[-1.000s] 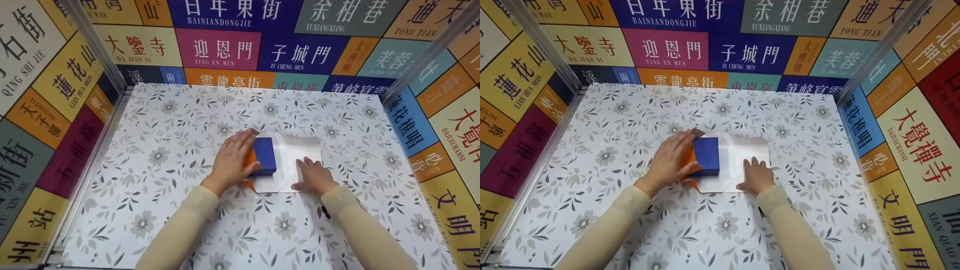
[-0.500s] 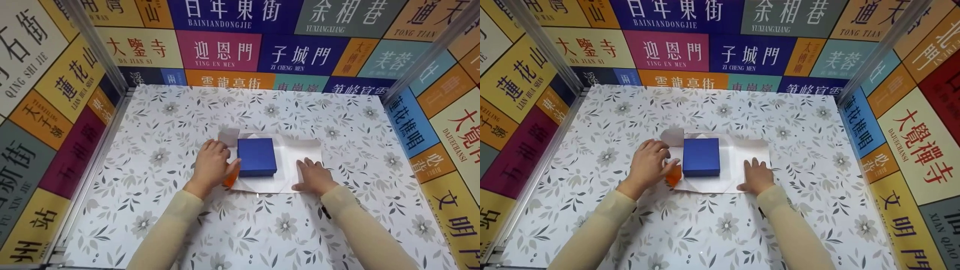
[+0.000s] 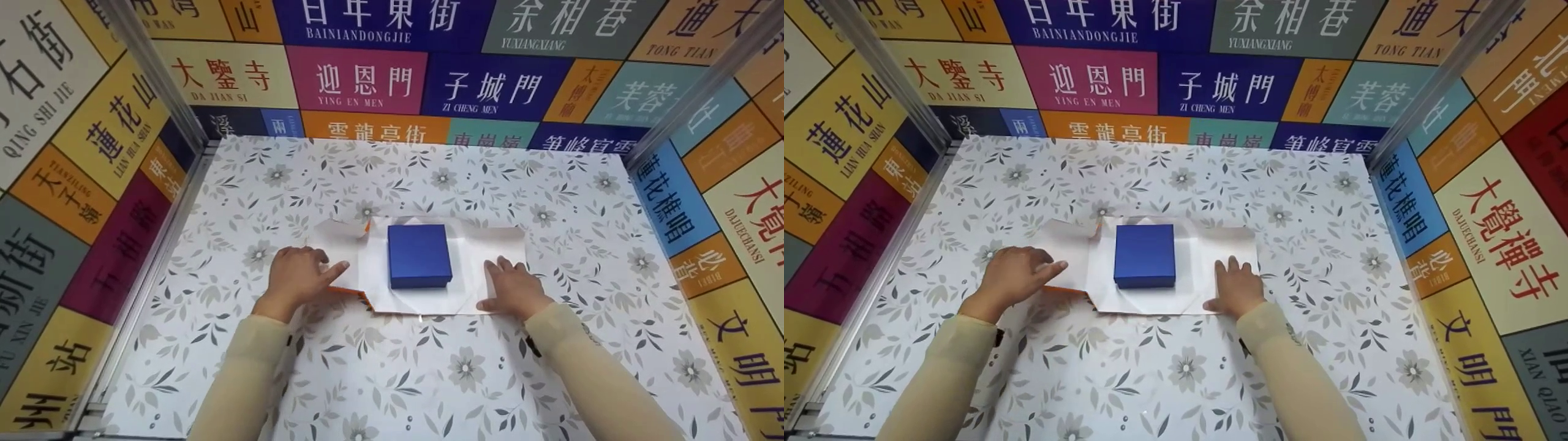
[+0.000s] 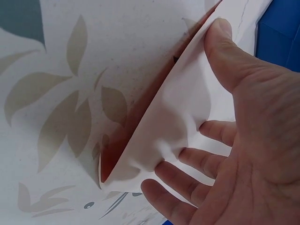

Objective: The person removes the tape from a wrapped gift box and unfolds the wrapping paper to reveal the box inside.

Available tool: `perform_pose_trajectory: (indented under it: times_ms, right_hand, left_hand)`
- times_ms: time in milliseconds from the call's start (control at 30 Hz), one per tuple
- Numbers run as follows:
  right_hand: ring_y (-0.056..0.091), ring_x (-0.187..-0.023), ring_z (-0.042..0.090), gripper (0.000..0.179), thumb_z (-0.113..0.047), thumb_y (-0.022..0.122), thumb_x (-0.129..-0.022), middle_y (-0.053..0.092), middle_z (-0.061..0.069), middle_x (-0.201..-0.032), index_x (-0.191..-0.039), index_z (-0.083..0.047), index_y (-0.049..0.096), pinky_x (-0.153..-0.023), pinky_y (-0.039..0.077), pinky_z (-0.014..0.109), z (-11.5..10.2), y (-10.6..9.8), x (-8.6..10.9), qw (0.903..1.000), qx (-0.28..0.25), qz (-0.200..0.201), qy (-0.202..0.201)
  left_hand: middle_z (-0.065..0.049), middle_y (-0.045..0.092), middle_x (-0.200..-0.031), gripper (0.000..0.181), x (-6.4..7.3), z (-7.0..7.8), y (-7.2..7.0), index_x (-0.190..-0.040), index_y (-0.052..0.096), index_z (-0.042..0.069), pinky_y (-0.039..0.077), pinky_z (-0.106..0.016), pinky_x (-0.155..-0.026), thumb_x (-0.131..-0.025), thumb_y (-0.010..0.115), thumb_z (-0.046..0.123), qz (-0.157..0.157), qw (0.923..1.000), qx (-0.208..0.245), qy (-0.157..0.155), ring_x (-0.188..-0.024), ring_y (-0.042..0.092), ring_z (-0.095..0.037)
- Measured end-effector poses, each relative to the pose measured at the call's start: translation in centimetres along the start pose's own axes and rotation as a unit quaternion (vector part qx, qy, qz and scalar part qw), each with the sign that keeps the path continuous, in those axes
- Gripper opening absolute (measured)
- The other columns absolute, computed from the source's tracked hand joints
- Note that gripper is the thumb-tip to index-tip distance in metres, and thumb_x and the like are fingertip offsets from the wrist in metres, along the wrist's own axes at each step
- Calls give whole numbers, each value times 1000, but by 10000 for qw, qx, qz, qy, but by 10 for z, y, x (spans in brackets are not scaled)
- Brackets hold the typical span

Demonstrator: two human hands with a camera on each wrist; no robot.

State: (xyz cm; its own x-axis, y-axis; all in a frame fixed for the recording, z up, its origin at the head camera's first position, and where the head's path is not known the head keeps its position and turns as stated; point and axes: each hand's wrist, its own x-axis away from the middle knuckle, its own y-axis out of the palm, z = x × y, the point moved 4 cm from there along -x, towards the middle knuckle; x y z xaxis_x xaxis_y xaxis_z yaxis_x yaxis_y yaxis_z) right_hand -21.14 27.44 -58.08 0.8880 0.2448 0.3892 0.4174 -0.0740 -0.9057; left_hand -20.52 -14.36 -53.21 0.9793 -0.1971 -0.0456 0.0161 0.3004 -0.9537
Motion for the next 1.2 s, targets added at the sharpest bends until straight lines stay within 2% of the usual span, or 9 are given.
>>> perform_pose_trajectory:
  times_ms: [167,233,400,467,533,633,767,967,1200]
  right_hand:
    - [25,-133,64,106,-52,79,-79,21,32,-156,-155,1,28,-99,29,74,0,0,1,10000,50,31,-41]
    - [25,-133,64,106,-52,79,-79,21,32,-156,-155,1,28,-99,30,74,0,0,1,10000,37,44,-47]
    - [26,-132,63,105,-52,79,-79,22,33,-156,-154,1,29,-98,32,74,-1,-1,1,9999,64,90,-77]
    - [27,-132,63,105,-52,79,-78,23,32,-156,-154,1,29,-98,32,73,-1,-1,0,9999,81,109,-88]
    - [27,-133,62,105,-53,79,-78,24,32,-156,-154,0,30,-99,33,73,-1,0,0,9999,76,122,-88]
    - [27,-134,61,105,-54,79,-78,24,31,-156,-154,-1,31,-98,33,73,0,0,1,9999,32,135,-32]
    - [29,-134,59,106,-57,80,-76,27,28,-156,-154,-3,33,-96,37,72,2,-1,2,9997,28,225,-5]
    - [33,-131,57,106,-59,80,-74,31,27,-155,-155,-7,35,-94,38,71,4,-1,2,9993,40,360,-79]
    - [34,-131,56,106,-64,78,-73,30,26,-156,-156,-14,34,-95,37,70,6,-2,2,9995,100,292,-79]
  left_hand:
    - [-8,71,-98,55,3,-8,12,-111,73,7,34,-53,-106,-86,67,56,-736,9972,134,-93,-97,65,-32]
    - [-6,69,-94,51,4,-8,18,-107,72,7,32,-53,-108,-82,74,52,-930,9954,147,-153,-93,64,-30]
    - [-5,62,-88,42,4,-8,31,-91,64,11,40,-50,-98,-74,83,46,-1200,9927,-82,-114,-84,59,-27]
    - [-9,66,-100,47,5,-9,35,-99,67,9,39,-53,-100,-73,83,45,-1327,9910,-191,-62,-93,62,-30]
    - [-14,66,-116,60,6,-9,39,-114,67,6,33,-58,-107,-72,84,44,-1472,9889,-215,-54,-108,61,-34]
    - [-18,57,-137,79,7,-10,45,-134,60,4,24,-61,-112,-71,85,45,-1634,9864,-178,-89,-129,50,-36]
    - [-19,51,-145,86,7,-11,49,-141,55,5,23,-59,-113,-70,86,43,-1636,9862,-212,-100,-137,42,-35]
    - [-21,46,-148,92,8,-13,50,-144,51,4,25,-61,-112,-69,88,44,-1448,9891,-257,-16,-136,42,-38]
    - [-22,33,-156,97,8,-18,53,-150,45,7,19,-59,-115,-72,85,48,-1578,9870,-278,-90,-141,34,-40]
